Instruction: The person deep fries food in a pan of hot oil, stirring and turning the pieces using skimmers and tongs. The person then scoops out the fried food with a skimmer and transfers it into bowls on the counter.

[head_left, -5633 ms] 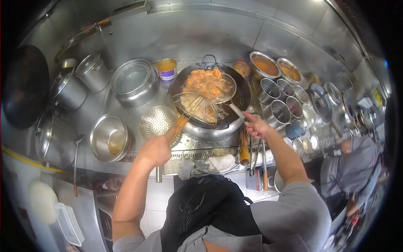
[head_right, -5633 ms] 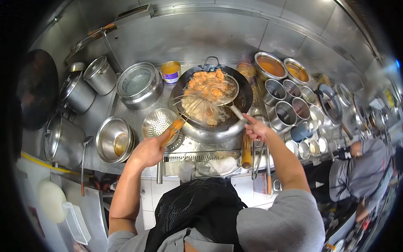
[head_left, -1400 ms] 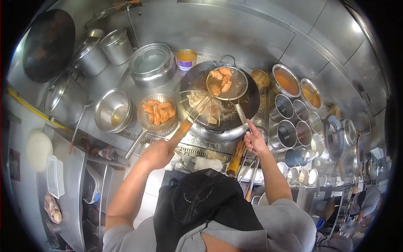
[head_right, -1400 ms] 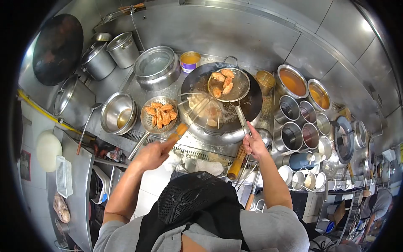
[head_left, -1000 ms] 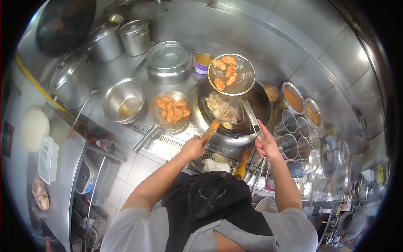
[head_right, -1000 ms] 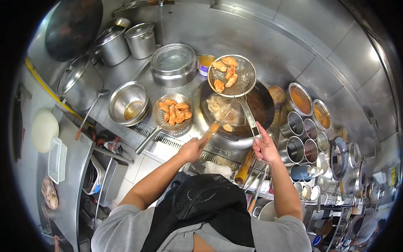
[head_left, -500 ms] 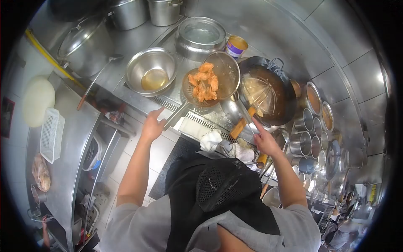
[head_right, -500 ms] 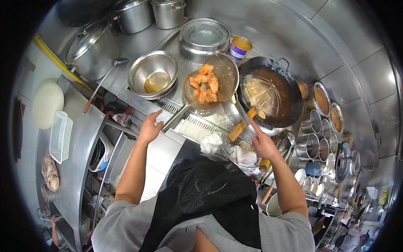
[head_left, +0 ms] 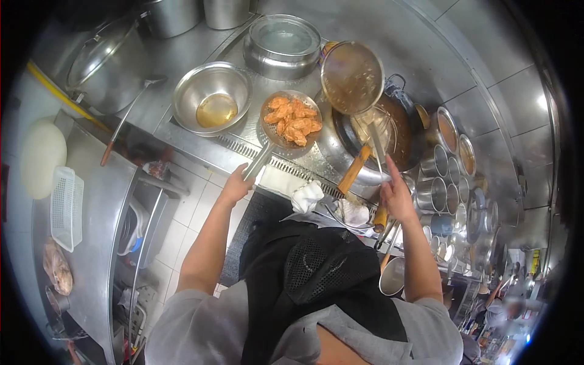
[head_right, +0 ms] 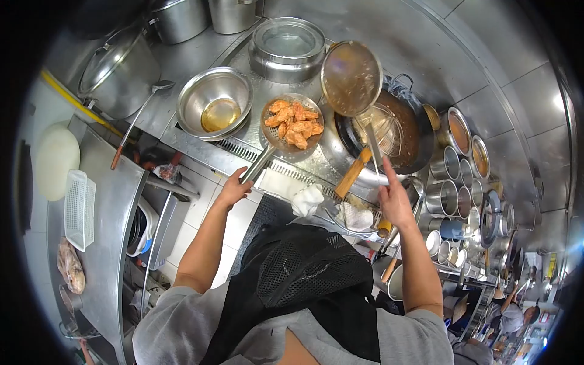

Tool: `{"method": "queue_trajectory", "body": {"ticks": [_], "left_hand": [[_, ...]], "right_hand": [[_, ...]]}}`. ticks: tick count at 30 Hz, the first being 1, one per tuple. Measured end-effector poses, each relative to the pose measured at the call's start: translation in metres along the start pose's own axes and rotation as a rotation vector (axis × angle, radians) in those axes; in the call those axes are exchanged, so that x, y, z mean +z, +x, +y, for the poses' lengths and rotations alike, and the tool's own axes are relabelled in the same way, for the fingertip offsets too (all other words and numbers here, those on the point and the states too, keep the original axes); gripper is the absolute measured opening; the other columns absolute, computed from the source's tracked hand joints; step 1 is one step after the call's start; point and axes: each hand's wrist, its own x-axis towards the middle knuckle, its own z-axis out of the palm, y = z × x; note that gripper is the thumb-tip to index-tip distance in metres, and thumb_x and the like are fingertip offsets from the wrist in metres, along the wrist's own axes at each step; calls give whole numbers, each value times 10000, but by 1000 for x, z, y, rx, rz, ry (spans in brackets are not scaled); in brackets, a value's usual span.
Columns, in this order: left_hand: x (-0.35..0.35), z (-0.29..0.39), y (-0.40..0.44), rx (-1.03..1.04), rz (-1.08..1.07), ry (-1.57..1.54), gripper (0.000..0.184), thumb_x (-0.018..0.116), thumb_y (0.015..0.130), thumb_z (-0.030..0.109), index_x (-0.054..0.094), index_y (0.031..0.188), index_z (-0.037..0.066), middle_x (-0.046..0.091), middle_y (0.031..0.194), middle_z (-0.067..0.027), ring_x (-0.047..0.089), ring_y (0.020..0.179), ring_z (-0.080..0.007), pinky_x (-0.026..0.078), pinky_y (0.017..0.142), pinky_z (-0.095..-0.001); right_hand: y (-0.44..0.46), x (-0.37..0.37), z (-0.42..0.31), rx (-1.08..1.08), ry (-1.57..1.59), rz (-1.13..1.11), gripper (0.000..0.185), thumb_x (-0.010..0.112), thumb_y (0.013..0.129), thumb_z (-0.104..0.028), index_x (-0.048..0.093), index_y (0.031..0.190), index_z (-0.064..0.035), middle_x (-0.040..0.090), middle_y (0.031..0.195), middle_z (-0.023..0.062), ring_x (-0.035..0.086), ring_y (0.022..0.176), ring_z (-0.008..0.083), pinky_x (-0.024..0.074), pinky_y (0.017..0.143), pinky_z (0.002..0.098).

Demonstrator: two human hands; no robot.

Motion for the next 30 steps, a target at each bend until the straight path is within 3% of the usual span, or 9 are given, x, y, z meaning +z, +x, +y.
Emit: {"method": "queue_trajectory", "body": {"ticks": [1, 6, 9, 14, 20, 22, 24, 26, 30], "left_hand": [[2, 0, 0, -12, -23, -47, 629, 675, 908, 156, 412, 1477, 103, 651, 1029, -127, 679, 765, -168, 547, 595, -291], [14, 0, -8, -16, -40, -127, 629, 651, 902, 170, 396, 1469, 71, 667, 1026, -126, 653, 735, -164, 532, 598, -303], [15, -3, -13, -26, -27, -150, 660, 654, 927, 140, 341, 1507, 117, 647, 1057, -133, 663, 777, -159, 542, 622, -288], [10, -10, -36, -76, 63, -296, 699, 635, 947, 162, 270, 1543, 156, 642, 1039, -107, 644, 825, -164, 536, 664, -308], [15, -25, -74, -85, 270, -377, 658, 628, 948, 196, 305, 1521, 181, 635, 1110, -96, 651, 869, -192, 534, 691, -324], [19, -39, -80, -75, 313, -391, 661, 621, 947, 198, 302, 1526, 193, 631, 1120, -89, 651, 874, -195, 533, 684, -329], [30, -38, -89, -75, 392, -351, 673, 613, 943, 187, 297, 1535, 223, 619, 1131, -81, 646, 881, -204, 531, 675, -342], [36, -48, -91, -71, 415, -348, 651, 627, 953, 235, 312, 1522, 220, 549, 1166, -69, 630, 909, -210, 534, 689, -360], [65, -13, -112, -76, 509, -238, 655, 570, 955, 184, 281, 1542, 168, 537, 1214, -97, 593, 1053, -247, 535, 795, -437]], "right_hand": [[-4, -7, -12, 43, 35, 28, 725, 437, 939, 28, 234, 1590, -220, 510, 679, 28, 502, 613, 111, 455, 593, 288], [15, -32, 32, -63, 126, 193, 713, 444, 961, 4, 211, 1594, -225, 478, 634, 4, 436, 499, 86, 400, 473, 255], [18, -43, 34, 97, 545, 208, 696, 423, 972, -8, 206, 1588, -250, 450, 622, -18, 366, 447, 68, 324, 388, 226], [29, -76, 72, 165, 570, 264, 686, 433, 969, -23, 216, 1582, -243, 445, 630, -19, 356, 443, 61, 314, 390, 223], [63, -144, 141, 204, 558, 360, 652, 453, 972, -56, 230, 1564, -214, 415, 631, -23, 331, 430, 58, 283, 370, 232], [93, -184, 189, 219, 362, 340, 656, 494, 960, -86, 244, 1556, -199, 588, 726, 68, 534, 501, 167, 445, 446, 334], [147, -209, 287, -453, -694, 872, 701, 525, 922, -93, 243, 1556, -194, 698, 984, 207, 697, 827, 361, 558, 736, 471], [133, -233, 242, 130, -431, 560, 735, 529, 876, -76, 258, 1550, -188, 644, 1188, 285, 603, 1137, 458, 467, 999, 511], [148, -244, 274, 298, -504, 477, 762, 524, 844, -58, 262, 1550, -173, 634, 1187, 301, 617, 1115, 450, 477, 975, 520]]}}
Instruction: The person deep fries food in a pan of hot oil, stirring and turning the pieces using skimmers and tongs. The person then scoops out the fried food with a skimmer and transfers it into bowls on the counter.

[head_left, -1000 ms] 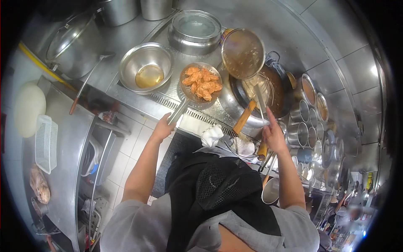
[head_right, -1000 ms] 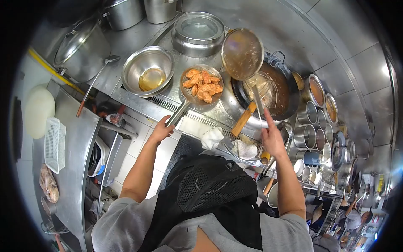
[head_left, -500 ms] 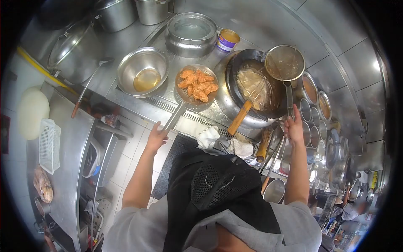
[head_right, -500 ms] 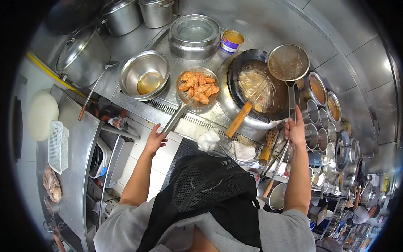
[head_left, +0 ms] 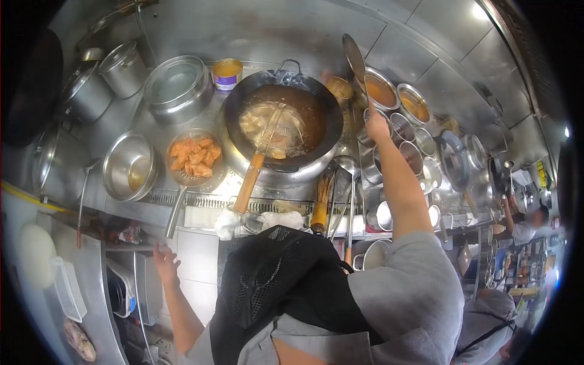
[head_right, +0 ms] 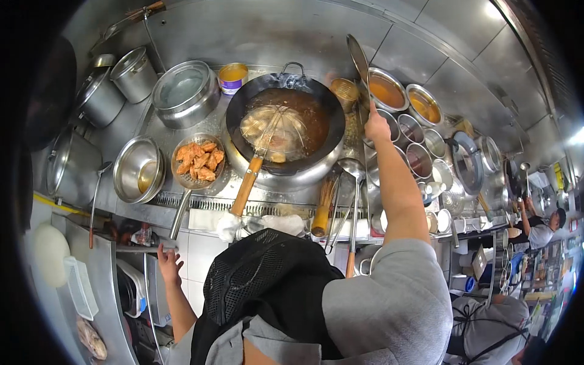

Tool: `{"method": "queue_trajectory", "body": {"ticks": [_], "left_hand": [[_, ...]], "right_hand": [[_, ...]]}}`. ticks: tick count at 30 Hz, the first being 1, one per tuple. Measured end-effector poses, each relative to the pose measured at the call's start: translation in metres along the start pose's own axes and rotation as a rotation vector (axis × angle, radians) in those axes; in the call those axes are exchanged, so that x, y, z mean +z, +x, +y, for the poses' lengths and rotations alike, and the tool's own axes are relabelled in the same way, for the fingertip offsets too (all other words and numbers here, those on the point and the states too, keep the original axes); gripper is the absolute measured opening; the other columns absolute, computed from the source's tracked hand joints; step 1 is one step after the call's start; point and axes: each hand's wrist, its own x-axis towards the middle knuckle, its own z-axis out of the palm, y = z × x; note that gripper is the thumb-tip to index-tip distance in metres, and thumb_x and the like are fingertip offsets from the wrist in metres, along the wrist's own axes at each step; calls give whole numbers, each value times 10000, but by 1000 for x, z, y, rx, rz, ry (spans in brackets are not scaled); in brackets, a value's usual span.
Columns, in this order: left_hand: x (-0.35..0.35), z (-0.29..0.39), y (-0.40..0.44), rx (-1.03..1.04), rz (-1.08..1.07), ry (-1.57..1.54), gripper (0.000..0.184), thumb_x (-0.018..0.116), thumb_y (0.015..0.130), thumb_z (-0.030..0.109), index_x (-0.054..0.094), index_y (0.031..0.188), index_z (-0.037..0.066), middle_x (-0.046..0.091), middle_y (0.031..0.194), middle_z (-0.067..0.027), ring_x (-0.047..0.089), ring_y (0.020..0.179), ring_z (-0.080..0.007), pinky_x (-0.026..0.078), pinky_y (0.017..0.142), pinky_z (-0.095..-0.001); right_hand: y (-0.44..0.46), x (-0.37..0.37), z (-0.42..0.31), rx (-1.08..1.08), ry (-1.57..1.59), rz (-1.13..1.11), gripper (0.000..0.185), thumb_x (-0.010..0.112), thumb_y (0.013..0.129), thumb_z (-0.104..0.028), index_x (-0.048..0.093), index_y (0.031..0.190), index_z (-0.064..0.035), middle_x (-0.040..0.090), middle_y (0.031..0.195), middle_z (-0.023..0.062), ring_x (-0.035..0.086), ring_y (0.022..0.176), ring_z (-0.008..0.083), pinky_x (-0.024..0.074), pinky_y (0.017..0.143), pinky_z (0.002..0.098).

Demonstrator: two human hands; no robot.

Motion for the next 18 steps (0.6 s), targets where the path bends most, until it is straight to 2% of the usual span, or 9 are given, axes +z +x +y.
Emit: {"method": "queue_trajectory", "body": {"ticks": [2, 4, 6, 9, 10, 12, 13, 16, 18], "left_hand": [[8, -11, 4, 36, 51, 11, 643, 582, 951, 178, 307, 1532, 164, 526, 1260, -95, 578, 1067, -236, 532, 798, -443], [11, -26, 14, 182, 130, -9, 607, 614, 945, 184, 367, 1499, 192, 533, 1131, -48, 565, 945, -165, 506, 724, -354], [13, -36, 26, 291, 170, 39, 579, 627, 919, 138, 434, 1464, 158, 568, 1105, -62, 559, 921, -154, 494, 733, -328], [30, 5, 3, 381, 294, 207, 520, 645, 897, 117, 513, 1400, 94, 613, 1172, -119, 595, 917, -178, 497, 791, -326], [30, 18, 1, 376, 306, 252, 501, 647, 894, 115, 532, 1380, 76, 624, 1203, -137, 607, 925, -185, 499, 818, -333], [21, 16, 20, 404, 325, 323, 494, 651, 889, 126, 543, 1368, 70, 625, 1224, -151, 616, 937, -194, 499, 837, -335], [18, 16, 27, 434, 304, 393, 487, 654, 884, 136, 554, 1355, 63, 626, 1245, -164, 625, 950, -203, 500, 857, -337], [27, 42, 22, 441, 295, 557, 468, 660, 878, 174, 581, 1323, 51, 629, 1254, -170, 630, 955, -225, 501, 883, -348], [36, 61, 21, 444, 269, 575, 456, 660, 875, 206, 599, 1300, 50, 632, 1248, -175, 639, 984, -261, 501, 902, -367]], "right_hand": [[8, 27, 23, -63, 51, -94, 769, 521, 838, -55, 270, 1552, -188, 618, 1196, 323, 623, 1112, 442, 473, 965, 529], [9, 49, 43, -145, 56, -78, 818, 518, 828, -26, 251, 1565, -258, 634, 1170, 316, 634, 1088, 450, 476, 946, 523], [5, 53, 46, -204, 117, -38, 820, 509, 832, -17, 261, 1561, -302, 647, 1148, 293, 650, 1020, 457, 493, 897, 522], [-12, 45, 53, -393, 284, 113, 785, 444, 841, 15, 301, 1551, -289, 627, 1243, 238, 648, 979, 453, 496, 830, 529], [-28, 28, 47, -492, 347, 171, 780, 432, 840, 34, 316, 1550, -268, 615, 1277, 230, 646, 991, 448, 499, 839, 505], [-69, -8, 32, -415, 345, 66, 772, 416, 848, 72, 311, 1555, -221, 575, 1359, 205, 627, 1113, 413, 499, 904, 465], [-85, -7, 31, -541, 400, 166, 739, 410, 885, 63, 313, 1555, -233, 545, 1407, 190, 610, 1175, 382, 495, 948, 445], [-137, 1, 20, -599, 505, 115, 715, 411, 911, 61, 317, 1553, -240, 499, 1464, 172, 577, 1238, 361, 474, 1003, 414], [-171, 15, 8, -409, 572, -94, 711, 417, 918, 62, 320, 1554, -242, 493, 1474, 166, 564, 1261, 353, 462, 1007, 389]]}}
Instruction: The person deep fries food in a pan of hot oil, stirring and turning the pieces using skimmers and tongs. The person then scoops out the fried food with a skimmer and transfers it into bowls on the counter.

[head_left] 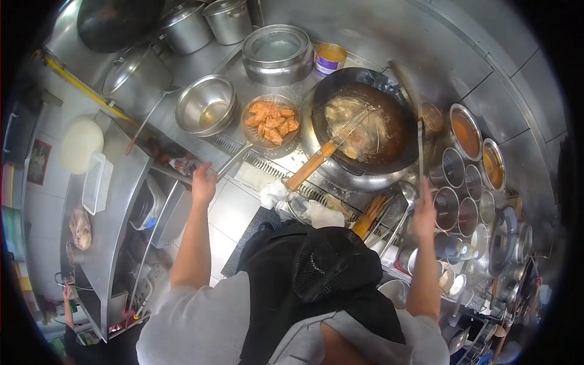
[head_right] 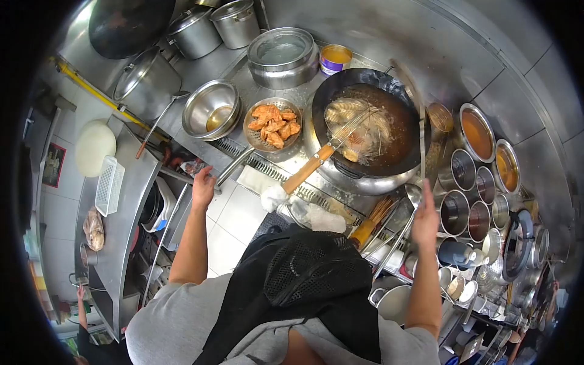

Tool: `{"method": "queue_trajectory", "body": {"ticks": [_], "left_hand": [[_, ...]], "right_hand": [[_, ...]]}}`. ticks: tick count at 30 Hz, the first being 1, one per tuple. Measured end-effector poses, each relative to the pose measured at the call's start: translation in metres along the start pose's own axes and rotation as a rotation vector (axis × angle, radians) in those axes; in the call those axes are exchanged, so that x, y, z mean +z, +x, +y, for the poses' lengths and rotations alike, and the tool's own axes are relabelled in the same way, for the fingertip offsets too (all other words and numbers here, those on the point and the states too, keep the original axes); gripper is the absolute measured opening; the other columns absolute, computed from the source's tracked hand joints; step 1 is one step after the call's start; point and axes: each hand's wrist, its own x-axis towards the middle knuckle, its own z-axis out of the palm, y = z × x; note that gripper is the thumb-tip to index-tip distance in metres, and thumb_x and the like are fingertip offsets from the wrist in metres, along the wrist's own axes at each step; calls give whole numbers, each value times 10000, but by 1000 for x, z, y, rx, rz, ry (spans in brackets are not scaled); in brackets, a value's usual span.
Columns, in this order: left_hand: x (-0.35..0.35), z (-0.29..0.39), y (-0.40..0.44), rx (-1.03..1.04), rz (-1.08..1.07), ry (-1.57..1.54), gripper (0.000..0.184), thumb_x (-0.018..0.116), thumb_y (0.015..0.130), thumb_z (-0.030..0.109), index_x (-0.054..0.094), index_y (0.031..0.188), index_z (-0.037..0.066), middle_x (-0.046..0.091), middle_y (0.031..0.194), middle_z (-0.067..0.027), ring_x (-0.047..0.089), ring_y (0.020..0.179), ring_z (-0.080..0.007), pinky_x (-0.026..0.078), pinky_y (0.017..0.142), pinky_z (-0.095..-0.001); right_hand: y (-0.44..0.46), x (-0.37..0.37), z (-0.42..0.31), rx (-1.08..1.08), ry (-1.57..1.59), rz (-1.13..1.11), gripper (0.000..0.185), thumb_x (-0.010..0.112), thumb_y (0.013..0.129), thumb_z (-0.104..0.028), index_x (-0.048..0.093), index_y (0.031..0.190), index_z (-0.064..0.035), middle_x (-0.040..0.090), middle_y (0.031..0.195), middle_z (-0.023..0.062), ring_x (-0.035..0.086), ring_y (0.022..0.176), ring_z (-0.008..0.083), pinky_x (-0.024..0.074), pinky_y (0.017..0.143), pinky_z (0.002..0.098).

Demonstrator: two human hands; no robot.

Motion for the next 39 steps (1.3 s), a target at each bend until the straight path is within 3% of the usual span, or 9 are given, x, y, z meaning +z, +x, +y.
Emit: {"method": "queue_trajectory", "body": {"ticks": [8, 10, 14, 15, 17, 18, 21, 32, 39], "left_hand": [[5, -2, 44, -2, -394, 200, 527, 696, 853, 294, 589, 1318, 70, 653, 1215, -213, 660, 1051, -327, 506, 928, -400], [15, -26, 57, 15, -508, 143, 572, 715, 839, 310, 571, 1336, 67, 669, 1169, -231, 658, 1065, -345, 508, 929, -404], [25, -51, 70, 91, -560, 121, 568, 710, 858, 273, 538, 1359, 66, 685, 1093, -209, 683, 989, -303, 537, 857, -388], [24, -45, 71, -37, -679, -39, 546, 699, 872, 241, 526, 1362, 74, 687, 1057, -183, 689, 929, -270, 547, 796, -372], [35, -54, 74, -288, -851, -391, 499, 675, 905, 165, 495, 1364, 89, 679, 962, -113, 683, 763, -185, 563, 640, -328], [35, -51, 75, -434, -932, -571, 506, 677, 900, 183, 486, 1356, 73, 666, 928, -115, 661, 731, -187, 566, 624, -334], [49, -53, 78, -522, -1094, -743, 399, 654, 929, 181, 490, 1278, 79, 637, 878, -79, 640, 687, -177, 574, 609, -346], [59, -35, 64, -597, -1217, -1011, 192, 606, 915, 89, 460, 1033, 126, 510, 734, -17, 485, 550, -108, 428, 464, -271], [35, -17, 65, -650, -1226, -1089, 254, 595, 874, 35, 481, 1086, 115, 505, 753, -36, 443, 539, -92, 380, 458, -260]], "right_hand": [[-41, 60, -15, 302, 120, -161, 716, 601, 937, -134, 283, 1572, -222, 666, 1216, 117, 654, 964, 209, 499, 823, 376], [-77, 61, -8, 513, 753, 110, 666, 599, 966, -236, 309, 1564, -193, 667, 1109, 96, 619, 961, 141, 485, 801, 361], [-229, 117, 153, 677, -88, 80, 728, 615, 951, -358, 337, 1479, 59, 526, 1405, 245, 505, 1300, 378, 409, 1068, 433], [-272, 144, 205, 1101, 58, -33, 743, 671, 911, -355, 366, 1437, 70, 545, 1354, 265, 527, 1253, 386, 416, 1055, 437], [-339, 187, 225, 691, -170, -152, 604, 708, 870, -275, 445, 1311, 42, 614, 1156, 232, 632, 1022, 353, 516, 886, 458], [-332, 192, 197, 701, -178, -147, 604, 708, 870, -275, 445, 1311, 42, 614, 1156, 232, 632, 1022, 353, 516, 886, 458], [-264, 173, 48, 1044, 109, 72, 284, 626, 843, -40, 471, 1081, -45, 524, 687, 63, 529, 486, 172, 424, 405, 338], [-244, 117, -67, 788, 231, 440, 147, 548, 859, -36, 442, 941, -96, 465, 591, 18, 453, 374, 119, 356, 312, 276], [-141, 73, -265, 327, 763, 427, 452, 554, 925, -29, 418, 1355, -43, 486, 733, 20, 470, 527, 93, 424, 448, 221]]}}
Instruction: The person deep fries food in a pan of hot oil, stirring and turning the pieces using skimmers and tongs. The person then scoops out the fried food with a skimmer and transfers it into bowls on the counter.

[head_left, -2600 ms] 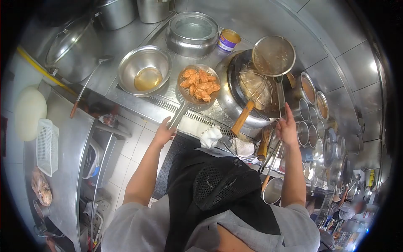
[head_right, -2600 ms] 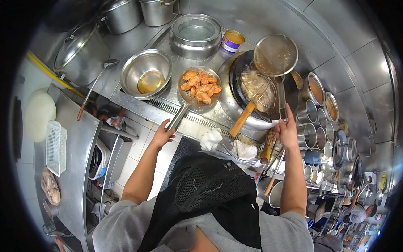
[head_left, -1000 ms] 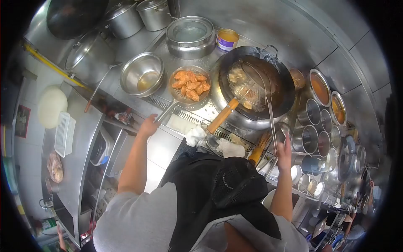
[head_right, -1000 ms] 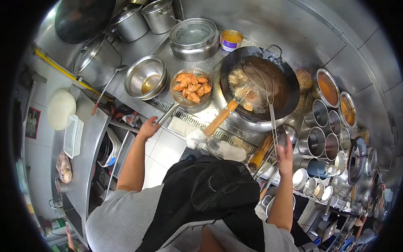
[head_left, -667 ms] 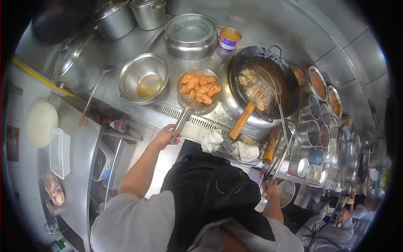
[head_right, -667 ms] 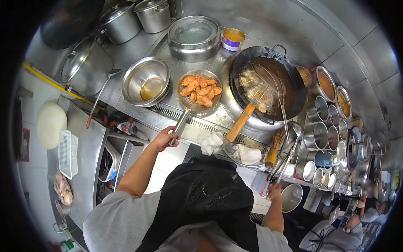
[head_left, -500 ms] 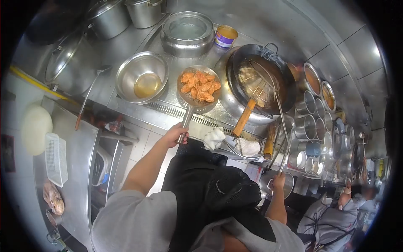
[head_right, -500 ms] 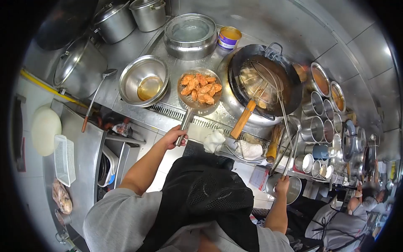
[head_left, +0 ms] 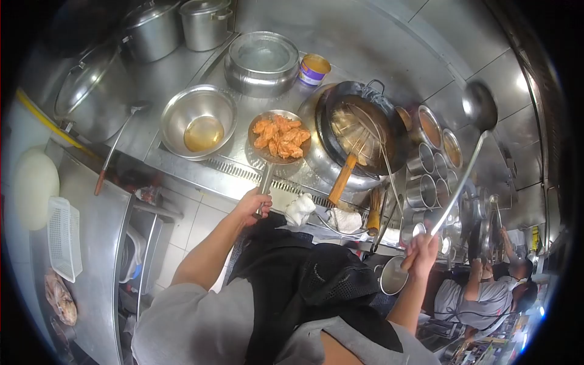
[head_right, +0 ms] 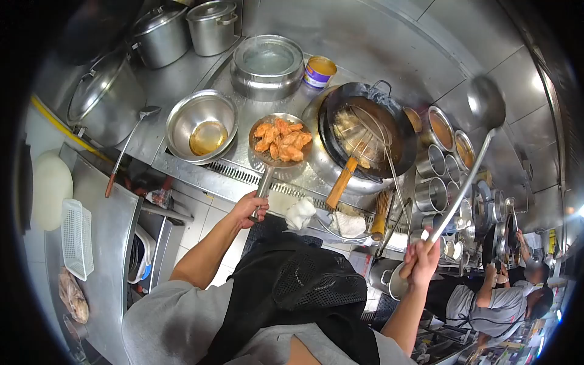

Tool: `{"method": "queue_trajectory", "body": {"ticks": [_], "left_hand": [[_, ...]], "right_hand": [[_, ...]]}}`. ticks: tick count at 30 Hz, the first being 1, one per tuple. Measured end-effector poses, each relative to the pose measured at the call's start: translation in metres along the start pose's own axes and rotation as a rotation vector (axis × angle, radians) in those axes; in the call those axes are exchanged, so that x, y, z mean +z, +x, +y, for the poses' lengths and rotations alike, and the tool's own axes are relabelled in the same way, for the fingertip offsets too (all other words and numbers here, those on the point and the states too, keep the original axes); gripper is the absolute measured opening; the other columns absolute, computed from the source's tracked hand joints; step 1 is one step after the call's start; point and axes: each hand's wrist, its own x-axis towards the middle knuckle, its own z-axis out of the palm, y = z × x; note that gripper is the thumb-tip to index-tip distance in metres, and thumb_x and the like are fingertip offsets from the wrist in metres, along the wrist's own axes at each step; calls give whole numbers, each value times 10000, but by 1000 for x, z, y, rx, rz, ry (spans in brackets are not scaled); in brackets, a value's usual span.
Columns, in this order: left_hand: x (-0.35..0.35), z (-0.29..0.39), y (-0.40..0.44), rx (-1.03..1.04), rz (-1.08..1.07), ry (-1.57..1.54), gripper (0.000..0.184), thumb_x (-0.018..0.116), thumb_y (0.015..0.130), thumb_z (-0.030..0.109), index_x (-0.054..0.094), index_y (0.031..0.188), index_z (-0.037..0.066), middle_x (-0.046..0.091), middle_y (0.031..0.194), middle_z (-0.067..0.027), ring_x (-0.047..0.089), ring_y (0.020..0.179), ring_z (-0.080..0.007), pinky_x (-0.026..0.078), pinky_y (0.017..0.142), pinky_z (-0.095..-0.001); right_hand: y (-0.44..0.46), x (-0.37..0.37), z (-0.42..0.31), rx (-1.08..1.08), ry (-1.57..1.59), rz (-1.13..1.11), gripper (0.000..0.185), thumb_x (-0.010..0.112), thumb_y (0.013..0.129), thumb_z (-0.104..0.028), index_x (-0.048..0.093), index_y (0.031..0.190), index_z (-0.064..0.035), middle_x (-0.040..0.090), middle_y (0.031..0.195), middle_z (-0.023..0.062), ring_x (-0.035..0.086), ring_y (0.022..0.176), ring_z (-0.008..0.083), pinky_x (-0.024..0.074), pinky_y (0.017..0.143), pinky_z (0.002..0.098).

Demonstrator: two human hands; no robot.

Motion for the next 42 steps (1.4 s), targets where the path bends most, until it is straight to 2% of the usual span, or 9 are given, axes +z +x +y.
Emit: {"method": "queue_trajectory", "body": {"ticks": [5, 9, 12, 15, 21, 25, 32, 37, 42], "left_hand": [[23, 14, -27, 78, -20, -40, 255, 590, 875, 27, 494, 1091, 123, 491, 729, -16, 433, 542, -88, 360, 461, -257], [44, 34, -52, 143, -32, -5, 248, 592, 880, 33, 506, 1094, 124, 490, 723, -11, 444, 540, -89, 380, 472, -259], [57, 41, -68, 151, -51, -38, 247, 601, 880, 34, 507, 1091, 120, 488, 720, -14, 445, 530, -91, 386, 476, -260], [51, 42, -71, 86, -71, -132, 235, 611, 883, 34, 500, 1071, 121, 486, 721, -17, 443, 530, -96, 376, 471, -265], [55, 56, -91, 126, 46, 72, 250, 611, 871, 24, 460, 1049, 116, 480, 712, -23, 441, 522, -102, 357, 444, -268], [93, 89, -103, 171, -21, 244, 341, 613, 843, -12, 380, 1089, 32, 514, 760, -72, 502, 538, -138, 422, 450, -311], [205, 77, -108, 66, -344, 415, 316, 601, 908, 59, 453, 1180, 120, 487, 743, -32, 454, 528, -109, 378, 459, -284], [276, -10, -119, -128, -618, 560, 338, 581, 926, 74, 481, 1245, 122, 479, 744, -33, 448, 524, -107, 379, 449, -275], [339, -145, -135, -455, -877, 772, 338, 546, 950, 85, 487, 1281, 119, 480, 758, -38, 436, 525, -94, 370, 448, -260]], "right_hand": [[29, 119, -60, 58, 50, -273, 632, 566, 940, -45, 310, 1512, -122, 479, 759, 18, 451, 499, 91, 407, 426, 221], [44, 178, -49, 446, 529, -732, 544, 557, 971, -131, 365, 1480, -125, 455, 749, 12, 421, 477, 83, 365, 403, 247], [70, 212, -8, 827, 740, -842, 416, 539, 982, -134, 470, 1391, -99, 460, 765, 20, 428, 503, 85, 368, 440, 253], [60, 222, 7, 833, 717, -830, 437, 502, 995, -114, 433, 1425, -70, 444, 768, 13, 417, 480, 71, 394, 430, 239], [35, 161, -13, 395, 366, -543, 577, 554, 934, -20, 340, 1445, -178, 492, 778, 54, 471, 495, 122, 401, 443, 264], [-2, 113, -37, 444, 233, -327, 587, 560, 933, -33, 309, 1449, -159, 487, 765, 62, 453, 462, 118, 388, 402, 264], [-111, 20, -41, 576, 543, -130, 601, 562, 939, -60, 304, 1480, -112, 468, 740, 59, 423, 431, 103, 358, 374, 247], [-222, -34, -50, 563, 709, 156, 599, 559, 957, -49, 296, 1491, -123, 461, 771, 45, 443, 463, 88, 360, 401, 237], [-350, -92, -55, 342, 896, 277, 740, 546, 937, -48, 124, 1541, -111, 476, 794, 53, 452, 503, 91, 392, 440, 269]]}}
